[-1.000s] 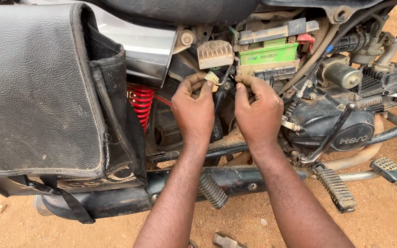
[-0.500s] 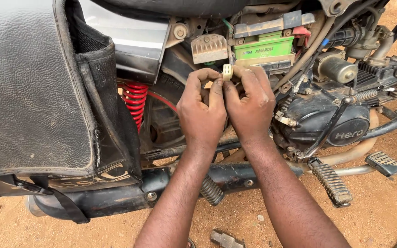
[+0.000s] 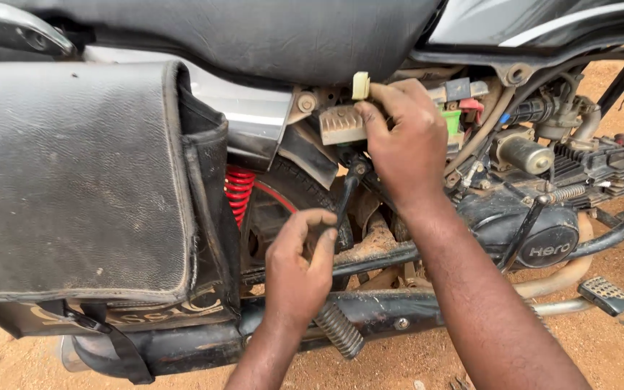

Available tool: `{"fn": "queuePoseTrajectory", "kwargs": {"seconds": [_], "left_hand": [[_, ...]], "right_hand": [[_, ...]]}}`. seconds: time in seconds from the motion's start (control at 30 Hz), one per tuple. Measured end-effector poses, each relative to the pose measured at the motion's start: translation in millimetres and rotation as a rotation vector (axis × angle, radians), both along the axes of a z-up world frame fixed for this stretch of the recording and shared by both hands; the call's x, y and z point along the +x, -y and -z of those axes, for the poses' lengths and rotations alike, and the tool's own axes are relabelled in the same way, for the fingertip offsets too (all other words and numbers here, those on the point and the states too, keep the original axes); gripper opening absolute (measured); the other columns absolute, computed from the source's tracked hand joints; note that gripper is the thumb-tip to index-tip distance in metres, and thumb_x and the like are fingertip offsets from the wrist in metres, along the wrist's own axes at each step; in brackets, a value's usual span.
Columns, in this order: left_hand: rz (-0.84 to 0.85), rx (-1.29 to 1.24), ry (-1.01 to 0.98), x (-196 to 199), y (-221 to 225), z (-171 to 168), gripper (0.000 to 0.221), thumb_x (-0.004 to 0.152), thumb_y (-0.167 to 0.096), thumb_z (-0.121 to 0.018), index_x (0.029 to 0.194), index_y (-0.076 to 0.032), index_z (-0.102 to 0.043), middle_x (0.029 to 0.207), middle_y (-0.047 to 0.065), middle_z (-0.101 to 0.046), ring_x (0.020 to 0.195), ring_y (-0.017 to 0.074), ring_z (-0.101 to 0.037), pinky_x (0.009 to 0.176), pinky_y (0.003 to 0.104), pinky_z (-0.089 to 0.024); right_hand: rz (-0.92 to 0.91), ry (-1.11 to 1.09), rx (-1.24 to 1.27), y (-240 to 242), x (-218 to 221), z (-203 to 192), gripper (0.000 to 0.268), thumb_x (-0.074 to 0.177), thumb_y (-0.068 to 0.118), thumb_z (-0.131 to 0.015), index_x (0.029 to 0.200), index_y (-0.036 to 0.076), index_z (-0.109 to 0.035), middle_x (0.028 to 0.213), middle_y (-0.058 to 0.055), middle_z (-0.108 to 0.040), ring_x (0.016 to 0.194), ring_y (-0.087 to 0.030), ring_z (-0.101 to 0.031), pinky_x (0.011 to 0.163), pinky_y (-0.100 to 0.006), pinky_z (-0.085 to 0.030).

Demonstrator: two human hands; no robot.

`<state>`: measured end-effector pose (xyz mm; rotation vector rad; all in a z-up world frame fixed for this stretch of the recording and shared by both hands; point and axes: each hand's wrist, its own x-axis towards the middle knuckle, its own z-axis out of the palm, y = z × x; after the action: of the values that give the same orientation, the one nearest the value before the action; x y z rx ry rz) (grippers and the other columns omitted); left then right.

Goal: The person works on the electrical area of a Hero motorcycle beside the seat. They hold the side panel aside while sparks appear near the battery, remove and reposition the panel, manipulate wiring connectors, tighten a fastener with a spanner, reconnect connectors, and finally press the kick starter.

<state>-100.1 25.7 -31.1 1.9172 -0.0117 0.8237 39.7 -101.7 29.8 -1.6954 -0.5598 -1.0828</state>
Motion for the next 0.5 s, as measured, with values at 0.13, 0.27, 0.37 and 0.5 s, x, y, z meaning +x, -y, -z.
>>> {"fn": "queuePoseTrajectory", "kwargs": {"seconds": [0.13, 0.27, 0.37, 0.5], "left_hand": [[0.082, -0.006, -0.182, -23.7, -15.1, 12.3, 0.016, 0.089, -0.006, -0.071, 0.105, -0.006, -0.071, 0.092, 0.004, -0.071, 0.076, 0.0137, -0.066, 0.070, 0.030, -0.054], [0.153, 0.113, -0.315, -34.9, -29.0, 11.8, 0.020, 0.089, -0.009, -0.071, 0.109, -0.007, -0.070, 0.102, 0.005, -0.073, 0.088, 0.0169, -0.072, 0.078, 0.033, -0.056], [0.169, 0.214, -0.421, -38.8, -35.0, -1.8, 0.029, 0.088, -0.011, -0.071, 0.117, -0.010, -0.068, 0.111, 0.005, -0.070, 0.099, 0.0176, -0.071, 0.085, 0.034, -0.057], [0.131, 0.217, -0.538, -42.5, -36.6, -13.0, 0.041, 0.087, -0.014, -0.072, 0.127, -0.014, -0.063, 0.122, 0.004, -0.065, 0.108, 0.0179, -0.069, 0.091, 0.035, -0.056]], "right_hand": [[0.002, 0.064, -0.203, 1.4, -6.6, 5.8, 0.018, 0.097, 0.005, -0.078, 0.114, 0.001, -0.075, 0.105, -0.011, -0.070, 0.097, -0.024, -0.069, 0.084, -0.037, -0.056], [-0.054, 0.039, -0.075, 6.4, -10.0, 26.8, 0.017, 0.099, 0.003, -0.075, 0.116, 0.000, -0.072, 0.112, -0.011, -0.069, 0.106, -0.023, -0.069, 0.094, -0.037, -0.055], [-0.149, -0.092, 0.011, 14.2, -13.9, 33.1, 0.020, 0.100, 0.002, -0.073, 0.119, -0.001, -0.069, 0.112, -0.009, -0.067, 0.103, -0.018, -0.069, 0.091, -0.033, -0.058], [-0.395, -0.323, 0.313, 31.6, -31.3, 45.8, 0.019, 0.101, -0.001, -0.065, 0.120, 0.001, -0.066, 0.108, -0.004, -0.068, 0.093, -0.009, -0.068, 0.082, -0.025, -0.062]]}}
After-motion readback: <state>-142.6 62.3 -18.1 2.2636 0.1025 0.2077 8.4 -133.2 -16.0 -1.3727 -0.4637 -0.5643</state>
